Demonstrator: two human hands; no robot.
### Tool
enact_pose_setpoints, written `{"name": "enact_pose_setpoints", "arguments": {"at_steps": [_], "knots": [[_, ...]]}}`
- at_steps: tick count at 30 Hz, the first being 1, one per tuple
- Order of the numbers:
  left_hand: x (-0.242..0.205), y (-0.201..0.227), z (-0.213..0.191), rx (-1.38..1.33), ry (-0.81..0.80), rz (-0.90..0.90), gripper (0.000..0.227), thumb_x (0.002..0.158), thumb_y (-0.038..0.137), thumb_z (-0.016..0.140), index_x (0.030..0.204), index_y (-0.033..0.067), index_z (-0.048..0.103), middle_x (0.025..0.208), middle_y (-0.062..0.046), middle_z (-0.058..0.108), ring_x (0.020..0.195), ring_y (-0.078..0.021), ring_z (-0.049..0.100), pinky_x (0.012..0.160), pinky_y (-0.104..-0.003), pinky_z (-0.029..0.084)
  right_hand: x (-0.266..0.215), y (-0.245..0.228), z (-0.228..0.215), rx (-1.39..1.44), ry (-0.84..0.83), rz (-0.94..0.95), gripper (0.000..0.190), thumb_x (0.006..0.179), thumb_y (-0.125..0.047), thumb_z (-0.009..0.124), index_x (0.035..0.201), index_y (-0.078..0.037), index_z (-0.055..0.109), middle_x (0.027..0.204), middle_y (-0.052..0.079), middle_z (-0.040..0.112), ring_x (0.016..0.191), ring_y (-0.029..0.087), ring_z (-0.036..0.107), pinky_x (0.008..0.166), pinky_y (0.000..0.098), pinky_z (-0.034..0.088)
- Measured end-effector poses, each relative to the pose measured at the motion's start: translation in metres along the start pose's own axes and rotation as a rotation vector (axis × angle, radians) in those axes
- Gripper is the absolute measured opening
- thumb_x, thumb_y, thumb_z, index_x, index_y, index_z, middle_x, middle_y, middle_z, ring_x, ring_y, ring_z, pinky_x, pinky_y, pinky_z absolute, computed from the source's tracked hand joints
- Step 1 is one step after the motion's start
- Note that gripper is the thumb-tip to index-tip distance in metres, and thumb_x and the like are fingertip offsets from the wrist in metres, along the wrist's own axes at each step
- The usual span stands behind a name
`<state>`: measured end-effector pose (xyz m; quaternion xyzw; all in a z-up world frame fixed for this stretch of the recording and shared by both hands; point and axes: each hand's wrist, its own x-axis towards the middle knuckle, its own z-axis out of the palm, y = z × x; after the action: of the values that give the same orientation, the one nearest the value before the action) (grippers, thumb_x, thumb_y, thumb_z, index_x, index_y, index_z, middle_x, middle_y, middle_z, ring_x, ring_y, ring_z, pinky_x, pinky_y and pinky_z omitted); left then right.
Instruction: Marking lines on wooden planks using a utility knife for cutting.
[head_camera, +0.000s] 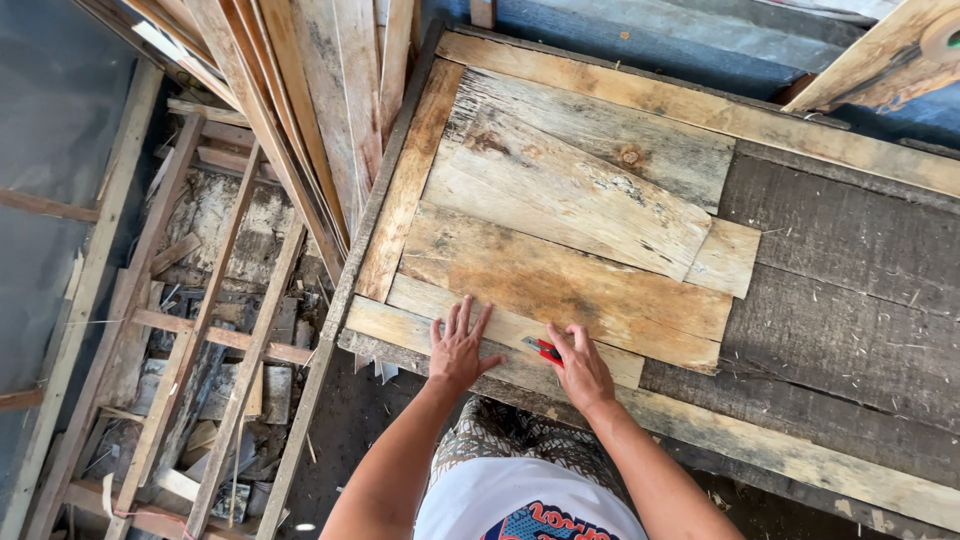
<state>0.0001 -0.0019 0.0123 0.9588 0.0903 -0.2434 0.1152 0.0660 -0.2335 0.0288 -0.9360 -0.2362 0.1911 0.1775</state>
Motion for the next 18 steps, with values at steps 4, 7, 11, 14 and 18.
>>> {"name": "enact_pose_setpoints", "arguments": {"at_steps": [4,7,11,14,18], "knots": [[0.001,0.0,0.0,0.001,0.004,0.006,0.116,0.078,0.087,0.051,0.165,0.0281,0.003,0.173,-0.013,0.003,0.157,-0.0346,0.012,0.122,-0.06,0.017,-0.001,0.002,0.004,0.027,0.058,-0.024,0.067,0.081,-0.02,0.083,0.142,-0.019,0.057,0.126,0.011,0.051,0.11,0.031,0.064,0.086,0.0436,0.058],[0.002,0.0,0.001,-0.003,-0.017,-0.001,0.116,0.077,0.087,0.051,0.165,0.0296,0.002,0.172,-0.014,0.002,0.157,-0.0348,0.011,0.121,-0.059,0.016,-0.001,0.003,0.007,0.025,0.044,-0.015,0.065,0.083,-0.02,0.082,0.143,-0.019,0.056,0.127,0.011,0.05,0.111,0.031,0.064,0.087,0.0433,0.058],[0.002,0.0,0.002,-0.003,0.0,-0.003,0.115,0.078,0.087,0.05,0.165,0.0297,0.002,0.172,-0.013,0.004,0.157,-0.0343,0.012,0.122,-0.059,0.017,-0.001,0.003,0.006,0.04,0.049,-0.018,0.068,0.083,-0.019,0.081,0.145,-0.019,0.054,0.127,0.012,0.05,0.111,0.031,0.064,0.087,0.0429,0.059],[0.004,-0.001,0.009,-0.01,0.013,-0.002,0.114,0.079,0.087,0.05,0.165,0.0303,0.003,0.173,-0.013,0.004,0.157,-0.0338,0.012,0.122,-0.059,0.017,0.0,0.003,0.005,0.04,0.018,0.001,0.068,0.084,-0.019,0.08,0.147,-0.02,0.052,0.129,0.012,0.05,0.111,0.03,0.064,0.087,0.0424,0.059],[0.003,-0.001,0.006,-0.015,-0.007,-0.007,0.114,0.079,0.089,0.048,0.165,0.031,0.001,0.172,-0.013,0.002,0.157,-0.0344,0.01,0.122,-0.059,0.015,0.001,0.005,0.004,0.04,0.01,0.002,0.066,0.086,-0.016,0.078,0.147,-0.021,0.053,0.132,0.012,0.05,0.111,0.03,0.065,0.088,0.0419,0.06]]}}
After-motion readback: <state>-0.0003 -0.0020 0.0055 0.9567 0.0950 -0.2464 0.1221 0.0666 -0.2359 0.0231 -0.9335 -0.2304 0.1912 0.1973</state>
